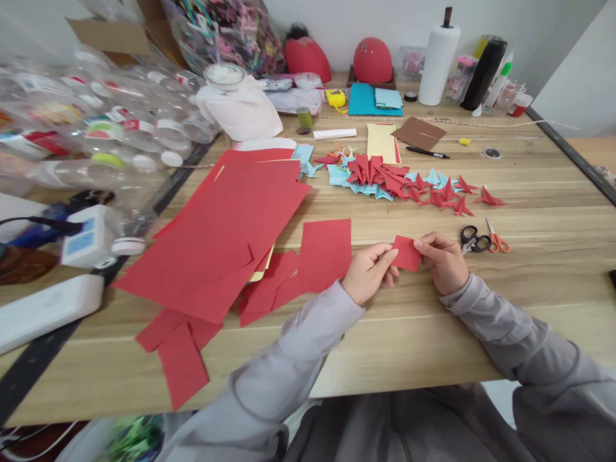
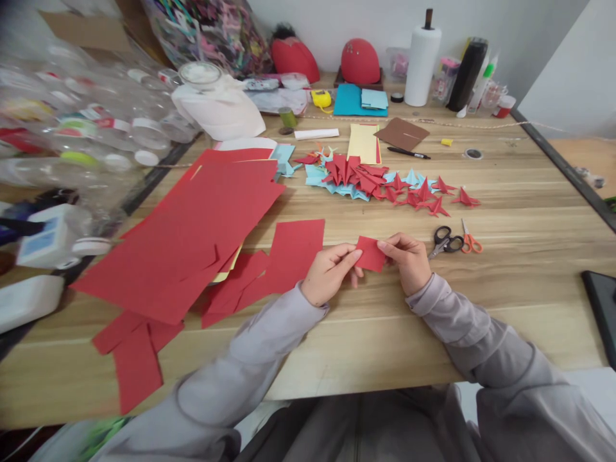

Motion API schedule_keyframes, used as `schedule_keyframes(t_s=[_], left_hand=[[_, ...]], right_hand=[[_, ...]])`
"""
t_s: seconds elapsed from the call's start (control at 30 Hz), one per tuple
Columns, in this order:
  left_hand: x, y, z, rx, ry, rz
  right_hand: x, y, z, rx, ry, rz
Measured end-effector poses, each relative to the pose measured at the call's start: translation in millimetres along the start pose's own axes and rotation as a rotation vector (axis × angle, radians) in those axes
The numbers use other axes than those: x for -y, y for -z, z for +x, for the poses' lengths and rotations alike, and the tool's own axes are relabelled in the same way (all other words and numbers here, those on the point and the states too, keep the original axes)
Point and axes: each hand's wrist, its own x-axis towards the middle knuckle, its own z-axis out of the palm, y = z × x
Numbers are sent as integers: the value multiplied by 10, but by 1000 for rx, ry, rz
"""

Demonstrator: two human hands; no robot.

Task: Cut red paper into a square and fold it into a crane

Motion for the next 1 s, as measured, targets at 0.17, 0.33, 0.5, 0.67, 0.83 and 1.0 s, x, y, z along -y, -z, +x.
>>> schedule_keyframes(t_s=[0.17, 0.33, 0.5, 0.67, 0.83, 1.0], left_hand=[[10, 16, -9, -14, -28, 188], [-19, 29, -36, -42, -93, 334], [12, 31, -41, -83, -75, 326], [31, 50, 13, -196, -131, 188], [-2, 34, 36, -245, -227, 122], [-31, 6, -18, -260, -274, 185]], right_hand=[[1, -7, 3, -17, -19, 27], [8, -17, -9, -14, -26, 10], [20, -21, -9, -23, -40, 38], [25, -11, -13, -25, -53, 29], [28, -31, -57, 100, 28, -97], [58, -60, -81, 155, 63, -164]])
